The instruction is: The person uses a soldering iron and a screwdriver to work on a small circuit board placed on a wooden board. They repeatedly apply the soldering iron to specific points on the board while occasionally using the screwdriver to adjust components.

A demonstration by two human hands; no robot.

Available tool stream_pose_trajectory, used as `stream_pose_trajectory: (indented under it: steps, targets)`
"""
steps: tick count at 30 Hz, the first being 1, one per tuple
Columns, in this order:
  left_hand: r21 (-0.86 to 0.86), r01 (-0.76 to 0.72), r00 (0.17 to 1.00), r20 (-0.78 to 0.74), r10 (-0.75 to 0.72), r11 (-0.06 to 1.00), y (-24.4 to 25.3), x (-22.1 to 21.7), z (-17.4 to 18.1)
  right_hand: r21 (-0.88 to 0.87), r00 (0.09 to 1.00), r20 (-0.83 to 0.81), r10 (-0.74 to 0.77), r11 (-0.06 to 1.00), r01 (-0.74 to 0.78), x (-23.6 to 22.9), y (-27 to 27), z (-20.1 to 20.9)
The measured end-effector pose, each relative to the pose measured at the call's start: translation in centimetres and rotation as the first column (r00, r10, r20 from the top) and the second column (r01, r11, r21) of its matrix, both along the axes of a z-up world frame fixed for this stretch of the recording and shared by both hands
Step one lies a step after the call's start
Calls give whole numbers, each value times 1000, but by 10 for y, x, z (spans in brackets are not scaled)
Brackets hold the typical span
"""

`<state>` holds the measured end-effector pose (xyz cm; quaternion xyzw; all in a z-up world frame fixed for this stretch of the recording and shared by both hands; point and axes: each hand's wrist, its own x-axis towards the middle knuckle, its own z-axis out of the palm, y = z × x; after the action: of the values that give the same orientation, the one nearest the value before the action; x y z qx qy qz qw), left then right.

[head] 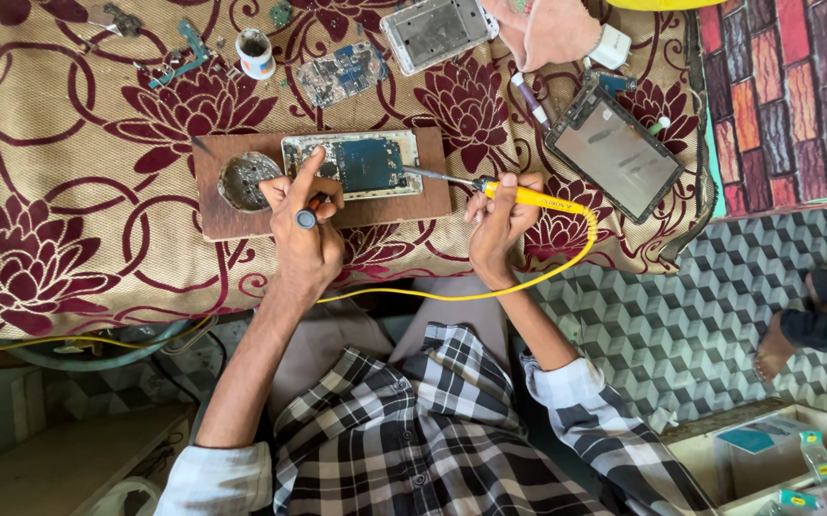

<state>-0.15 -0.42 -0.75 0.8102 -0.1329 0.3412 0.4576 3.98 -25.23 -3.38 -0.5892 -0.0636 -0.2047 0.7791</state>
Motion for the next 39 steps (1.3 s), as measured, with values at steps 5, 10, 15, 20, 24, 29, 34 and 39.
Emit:
stream_pose_trajectory:
  steps: [5,10,15,20,24,29,34,39]
  targets:
    - [-4,14,1000,-7,-14,1000,1,-1,3,-6,1000,1,-14,1000,14,1,0,-1]
    - [2,16,1000,-5,-16,1000,1,-2,2,32,999,27,35,999,-36,0,-1,-1]
    - [14,16,1000,8,-16,1000,1,1,-1,39,999,25,39,998,-40,0,1,3]
    - [11,20,1000,22,-21,1000,1,2,-3,-48,1000,-4,24,999,-24,-1,2,6]
    - [2,23,1000,-7,-23,1000,2,1,-3,-68,999,11,42,997,-41,0,2,7]
    - [3,19,1000,-10,-19,1000,2,0,-2,-85,999,16,43,995,-42,-1,3,7]
    - [-5,14,1000,3,-14,1000,2,1,0,-79,1000,9,30,996,-29,0,4,6]
    - [4,12,1000,-1,-12,1000,2,0,-1,-84,1000,-3,29,996,-29,0,3,6]
